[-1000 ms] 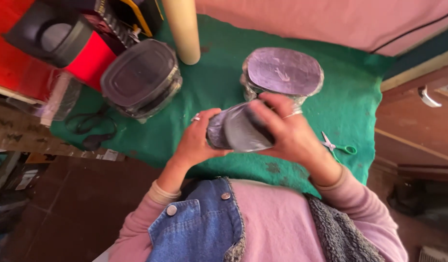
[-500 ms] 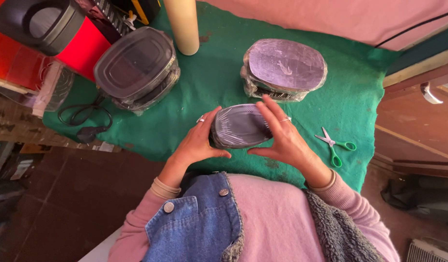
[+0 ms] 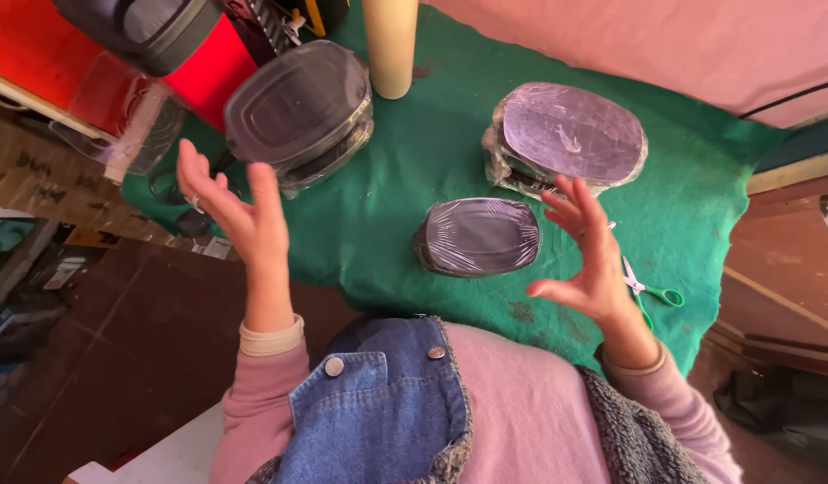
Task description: Wrapping several food containers together with plastic film.
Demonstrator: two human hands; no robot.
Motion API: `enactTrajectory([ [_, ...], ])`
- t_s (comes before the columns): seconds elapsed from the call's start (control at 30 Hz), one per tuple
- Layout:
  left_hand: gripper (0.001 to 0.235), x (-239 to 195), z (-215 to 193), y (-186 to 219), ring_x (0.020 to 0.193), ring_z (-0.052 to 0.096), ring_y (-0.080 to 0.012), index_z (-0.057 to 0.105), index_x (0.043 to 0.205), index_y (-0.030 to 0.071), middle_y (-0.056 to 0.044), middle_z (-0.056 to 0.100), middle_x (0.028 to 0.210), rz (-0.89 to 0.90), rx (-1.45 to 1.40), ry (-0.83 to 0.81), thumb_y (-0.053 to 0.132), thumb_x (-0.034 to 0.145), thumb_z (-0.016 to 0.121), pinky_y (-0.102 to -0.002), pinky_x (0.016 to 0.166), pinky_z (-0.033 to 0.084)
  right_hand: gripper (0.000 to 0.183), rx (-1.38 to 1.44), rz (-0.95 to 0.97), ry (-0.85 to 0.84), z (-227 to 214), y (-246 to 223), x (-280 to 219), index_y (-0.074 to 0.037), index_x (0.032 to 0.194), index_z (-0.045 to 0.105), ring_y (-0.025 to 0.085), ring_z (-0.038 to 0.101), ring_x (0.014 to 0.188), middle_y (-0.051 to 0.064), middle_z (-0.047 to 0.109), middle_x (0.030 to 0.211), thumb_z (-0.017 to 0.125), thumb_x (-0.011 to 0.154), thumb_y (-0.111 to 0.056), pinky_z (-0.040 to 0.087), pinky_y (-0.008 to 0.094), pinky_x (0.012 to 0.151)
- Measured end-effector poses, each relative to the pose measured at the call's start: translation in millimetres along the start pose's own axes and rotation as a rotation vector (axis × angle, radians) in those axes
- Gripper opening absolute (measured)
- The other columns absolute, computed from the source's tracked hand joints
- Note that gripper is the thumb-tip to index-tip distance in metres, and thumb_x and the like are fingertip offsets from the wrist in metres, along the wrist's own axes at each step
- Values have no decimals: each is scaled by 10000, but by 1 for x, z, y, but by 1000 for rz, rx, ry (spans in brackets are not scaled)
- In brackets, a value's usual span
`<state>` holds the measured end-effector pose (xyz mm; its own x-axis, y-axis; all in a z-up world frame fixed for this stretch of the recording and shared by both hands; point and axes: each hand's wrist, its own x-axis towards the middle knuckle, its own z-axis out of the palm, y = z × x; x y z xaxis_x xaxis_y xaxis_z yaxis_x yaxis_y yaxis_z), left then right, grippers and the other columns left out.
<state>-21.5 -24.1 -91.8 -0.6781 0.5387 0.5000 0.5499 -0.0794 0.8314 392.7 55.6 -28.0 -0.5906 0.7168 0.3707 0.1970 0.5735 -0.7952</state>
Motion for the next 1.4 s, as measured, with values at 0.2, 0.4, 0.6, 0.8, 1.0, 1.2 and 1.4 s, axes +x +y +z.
enactTrajectory([
  [0.2, 744, 10, 8, -61, 1429, 488, -272, 290, 1587, -31, -183, 459, 1581, -321, -291, -154, 475, 1101, 541, -380, 1209, 371, 1206, 29, -63, -41, -10, -26, 36, -72, 1696, 171, 349, 489, 1493, 204, 368, 1704, 759, 808, -639, 464, 481, 1205],
  [0.4, 630, 27, 29, -55, 1391, 503, -229, 416, 1526, -26, -132, 519, 1522, -370, -502, -248, 379, 1067, 560, -361, 1184, 375, 1129, 68, -63, -35, -8, -32, 39, -62, 1691, 193, 337, 482, 1504, 198, 349, 1715, 720, 886, -653, 454, 470, 1209],
  [0.6, 603, 25, 30, -35, 1343, 528, -219, 444, 1505, -24, -121, 545, 1474, -345, -588, -418, 243, 984, 592, -358, 1174, 406, 1064, 236, 21, -56, -11, -39, 45, -47, 1680, 186, 345, 436, 1560, 201, 321, 1707, 701, 946, -620, 400, 491, 1276],
  [0.8, 698, 23, 35, -38, 1316, 525, -227, 405, 1539, 55, -94, 514, 1468, -536, -595, -554, 325, 915, 563, -396, 1076, 462, 862, 347, 173, -254, 12, -34, 97, -40, 1661, 178, 327, 383, 1561, 228, 301, 1699, 551, 1064, -537, 355, 464, 1258],
  [1.0, 754, 18, 37, -84, 1328, 523, -238, 386, 1550, 104, -78, 501, 1489, -717, -567, -576, 401, 878, 555, -421, 1040, 485, 897, 488, 600, -255, 59, -29, 153, -106, 1654, 176, 287, 262, 1571, 187, 247, 1694, 507, 985, -605, 343, 428, 1191],
  [1.2, 710, 11, 22, -48, 1323, 533, -238, 429, 1522, 28, -110, 526, 1462, -442, -524, -625, 367, 913, 563, -381, 1107, 439, 928, 543, 585, -380, 86, -8, 159, -148, 1640, 100, 262, 369, 1433, 159, 325, 1611, 579, 934, -514, 434, 421, 1082],
  [1.4, 670, 12, 15, 6, 1314, 532, -178, 449, 1520, -28, -96, 558, 1443, -258, -551, -618, 303, 965, 626, -322, 1144, 401, 778, 464, 404, -209, 81, 6, 142, -119, 1657, 152, 182, 584, 1092, 114, 514, 1400, 598, 1031, -238, 525, 321, 908],
])
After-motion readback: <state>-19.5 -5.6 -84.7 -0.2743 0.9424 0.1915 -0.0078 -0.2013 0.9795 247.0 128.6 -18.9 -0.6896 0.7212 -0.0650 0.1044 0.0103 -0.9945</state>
